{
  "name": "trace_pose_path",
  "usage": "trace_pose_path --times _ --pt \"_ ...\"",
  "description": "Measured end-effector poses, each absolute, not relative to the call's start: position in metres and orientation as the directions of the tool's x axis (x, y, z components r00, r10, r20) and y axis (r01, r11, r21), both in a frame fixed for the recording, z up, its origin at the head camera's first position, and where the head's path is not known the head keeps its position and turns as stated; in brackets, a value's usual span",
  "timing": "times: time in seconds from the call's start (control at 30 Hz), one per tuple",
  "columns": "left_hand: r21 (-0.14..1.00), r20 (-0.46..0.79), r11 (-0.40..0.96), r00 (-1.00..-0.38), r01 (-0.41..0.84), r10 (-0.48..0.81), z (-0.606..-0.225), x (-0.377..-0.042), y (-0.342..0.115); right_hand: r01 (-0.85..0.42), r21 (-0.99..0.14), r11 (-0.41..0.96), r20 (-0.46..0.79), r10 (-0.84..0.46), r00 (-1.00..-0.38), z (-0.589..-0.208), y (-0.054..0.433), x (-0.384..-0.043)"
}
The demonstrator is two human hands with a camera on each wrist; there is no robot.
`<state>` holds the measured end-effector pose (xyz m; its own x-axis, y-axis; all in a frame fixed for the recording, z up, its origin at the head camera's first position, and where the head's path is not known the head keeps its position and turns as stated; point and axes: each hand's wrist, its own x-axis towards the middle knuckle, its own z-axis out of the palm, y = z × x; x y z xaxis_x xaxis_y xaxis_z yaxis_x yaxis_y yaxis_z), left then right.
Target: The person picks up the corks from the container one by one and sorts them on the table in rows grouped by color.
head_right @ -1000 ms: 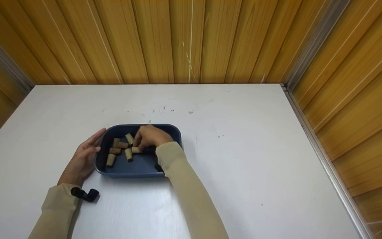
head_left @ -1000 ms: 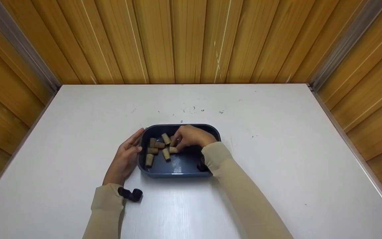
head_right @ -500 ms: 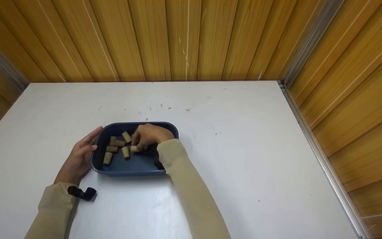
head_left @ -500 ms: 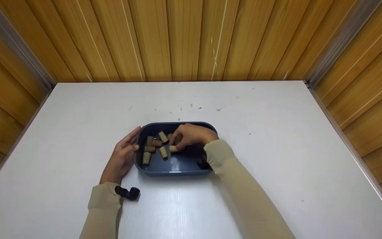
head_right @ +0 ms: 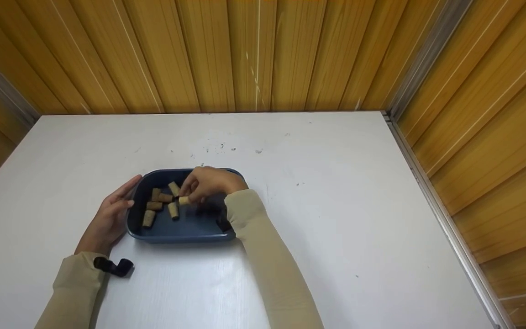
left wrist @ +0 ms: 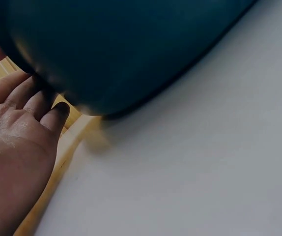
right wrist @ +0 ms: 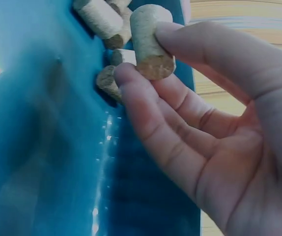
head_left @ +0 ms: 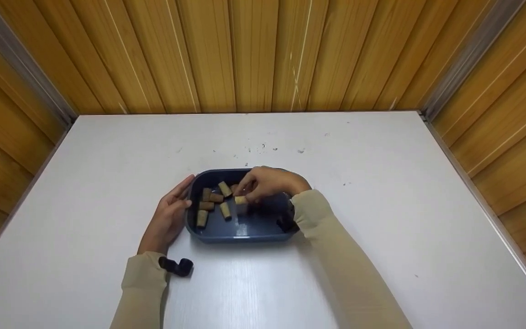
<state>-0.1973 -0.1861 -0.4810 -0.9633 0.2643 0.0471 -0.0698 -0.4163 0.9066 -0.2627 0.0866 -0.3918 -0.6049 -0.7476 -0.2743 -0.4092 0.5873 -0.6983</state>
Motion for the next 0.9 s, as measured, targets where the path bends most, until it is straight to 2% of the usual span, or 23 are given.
trace_pose_path --times 0.33,0.6,0.9 --pt "0.909 0.041 -0.411 -0.966 -0.069 0.254 -0.481 -0.198 -0.187 -0.473 -0.730 0.494 -0.141 -0.785 -0.603 -0.378 0.108 -0.262" --pt "0.908 0.027 -0.411 -0.967 -0.083 0.254 -0.481 -0.198 -0.186 -0.384 -0.835 0.395 -0.064 -0.763 -0.644 -0.377 0.133 -0.261" --pt "0.907 0.032 -0.412 -0.964 -0.083 0.265 -0.482 -0.199 -0.186 -0.261 -0.893 0.367 -0.075 -0.693 -0.717 -0.378 0.163 -0.262"
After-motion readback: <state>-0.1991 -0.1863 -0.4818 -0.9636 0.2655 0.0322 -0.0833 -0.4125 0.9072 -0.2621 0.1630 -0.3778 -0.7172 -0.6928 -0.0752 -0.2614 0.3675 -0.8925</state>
